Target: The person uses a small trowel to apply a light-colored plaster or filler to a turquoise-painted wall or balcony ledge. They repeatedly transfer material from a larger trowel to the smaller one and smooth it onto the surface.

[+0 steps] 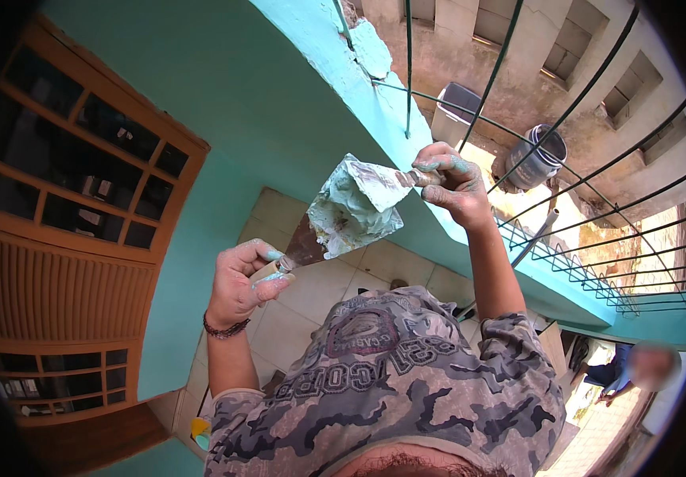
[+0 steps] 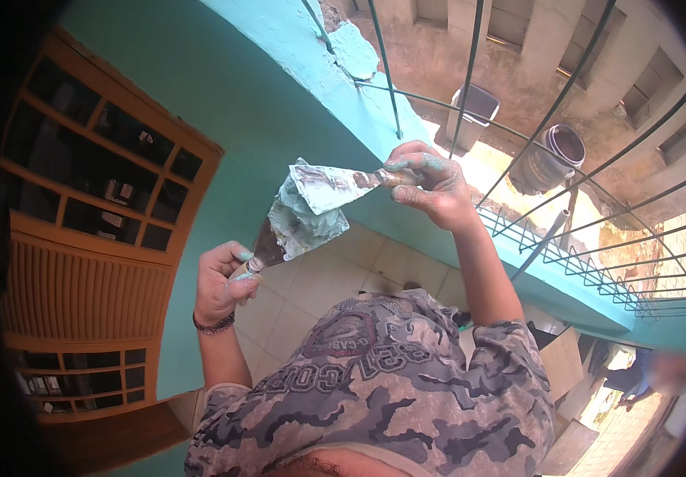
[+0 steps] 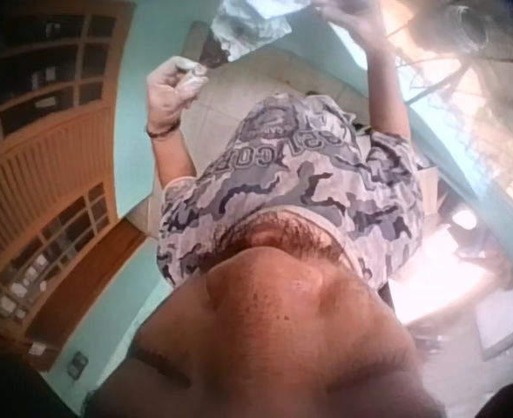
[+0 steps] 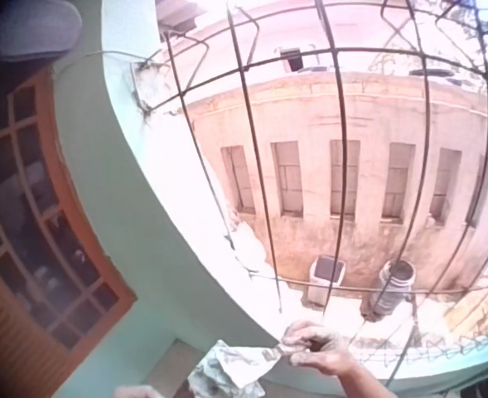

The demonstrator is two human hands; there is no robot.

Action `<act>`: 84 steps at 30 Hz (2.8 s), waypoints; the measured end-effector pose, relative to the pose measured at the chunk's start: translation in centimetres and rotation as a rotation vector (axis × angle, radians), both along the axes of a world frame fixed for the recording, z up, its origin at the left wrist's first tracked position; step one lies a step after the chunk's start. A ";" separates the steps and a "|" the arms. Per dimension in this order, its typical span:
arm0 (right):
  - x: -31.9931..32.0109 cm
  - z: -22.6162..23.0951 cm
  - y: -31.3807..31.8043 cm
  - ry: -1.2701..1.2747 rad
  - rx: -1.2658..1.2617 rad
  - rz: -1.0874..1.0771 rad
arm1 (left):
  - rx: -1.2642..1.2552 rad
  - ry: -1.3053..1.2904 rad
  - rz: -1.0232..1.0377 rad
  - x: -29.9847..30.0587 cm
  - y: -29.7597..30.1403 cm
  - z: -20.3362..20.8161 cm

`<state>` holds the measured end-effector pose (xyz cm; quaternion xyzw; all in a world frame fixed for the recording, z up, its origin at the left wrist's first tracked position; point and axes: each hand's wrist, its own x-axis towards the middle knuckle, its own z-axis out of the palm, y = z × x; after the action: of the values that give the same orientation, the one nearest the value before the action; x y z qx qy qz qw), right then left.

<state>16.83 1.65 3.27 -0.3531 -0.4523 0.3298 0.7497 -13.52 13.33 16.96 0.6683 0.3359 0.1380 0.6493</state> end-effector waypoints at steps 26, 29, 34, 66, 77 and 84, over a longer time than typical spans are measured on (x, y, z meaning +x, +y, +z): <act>0.2 0.8 -13.3 0.245 -0.681 -0.157 | 0.397 0.134 0.113 2.8 -1.6 -6.7; -0.1 2.2 -12.6 0.105 -0.726 -0.215 | 0.467 0.175 0.094 2.9 -2.0 -6.9; -0.6 1.8 -12.5 -0.197 -0.652 -0.298 | 0.473 0.162 0.129 2.9 -2.8 -8.3; 0.5 7.7 -11.6 -0.704 -0.598 -0.519 | 0.493 0.349 0.010 6.2 -4.2 -5.5; -0.5 10.9 -9.4 -1.042 -0.545 -0.373 | 0.416 0.372 -0.014 6.7 -4.6 -4.2; -0.7 10.8 -6.4 -1.166 -0.657 -0.211 | 0.486 0.515 -0.113 6.9 -4.0 -4.3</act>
<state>16.17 -4.74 14.03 -0.7250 -0.6222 0.1308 0.2648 -6.59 9.37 12.70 0.8334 0.4085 0.0050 0.3721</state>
